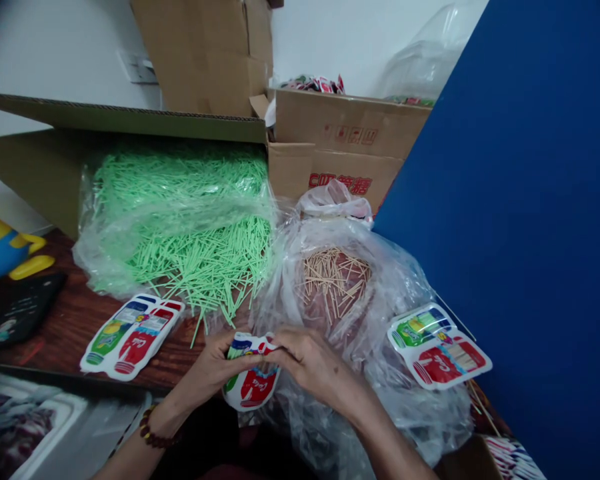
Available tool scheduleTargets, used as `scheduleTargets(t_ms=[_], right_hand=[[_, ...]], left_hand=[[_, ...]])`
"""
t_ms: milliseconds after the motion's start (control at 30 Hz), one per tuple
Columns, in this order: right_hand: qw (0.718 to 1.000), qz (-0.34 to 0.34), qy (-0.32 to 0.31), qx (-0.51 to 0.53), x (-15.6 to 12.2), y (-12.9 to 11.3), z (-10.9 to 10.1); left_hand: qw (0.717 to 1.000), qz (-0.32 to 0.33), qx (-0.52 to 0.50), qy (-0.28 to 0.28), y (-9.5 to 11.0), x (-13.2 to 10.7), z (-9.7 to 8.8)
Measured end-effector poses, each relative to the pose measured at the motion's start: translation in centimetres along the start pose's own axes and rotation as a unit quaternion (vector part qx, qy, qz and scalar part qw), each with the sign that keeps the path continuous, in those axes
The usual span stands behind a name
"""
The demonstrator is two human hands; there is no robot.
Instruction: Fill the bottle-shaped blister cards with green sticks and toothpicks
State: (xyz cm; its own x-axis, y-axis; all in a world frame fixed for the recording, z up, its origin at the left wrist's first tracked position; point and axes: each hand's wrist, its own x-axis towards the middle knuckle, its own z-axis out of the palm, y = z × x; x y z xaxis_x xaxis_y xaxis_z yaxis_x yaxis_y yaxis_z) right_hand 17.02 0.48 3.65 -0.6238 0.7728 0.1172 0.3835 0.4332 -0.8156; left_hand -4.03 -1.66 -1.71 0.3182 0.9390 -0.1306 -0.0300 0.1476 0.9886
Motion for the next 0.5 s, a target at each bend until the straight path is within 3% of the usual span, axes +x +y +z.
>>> scheduleTargets(t_ms=[200,367,500], right_hand=[[0.991,0.073,0.094,0.054,-0.7,0.3,0.3],[0.992,0.075,0.093,0.047,-1.3,1.1,0.9],[0.976,0.114,0.186,0.004,-4.0,2.2,-1.9]], left_hand=[[1.0,-0.009,-0.005,0.001,0.5,0.4,0.6],[1.0,-0.007,0.014,0.013,0.6,1.1,1.6],[0.997,0.041,0.065,0.007,-0.2,1.4,1.4]])
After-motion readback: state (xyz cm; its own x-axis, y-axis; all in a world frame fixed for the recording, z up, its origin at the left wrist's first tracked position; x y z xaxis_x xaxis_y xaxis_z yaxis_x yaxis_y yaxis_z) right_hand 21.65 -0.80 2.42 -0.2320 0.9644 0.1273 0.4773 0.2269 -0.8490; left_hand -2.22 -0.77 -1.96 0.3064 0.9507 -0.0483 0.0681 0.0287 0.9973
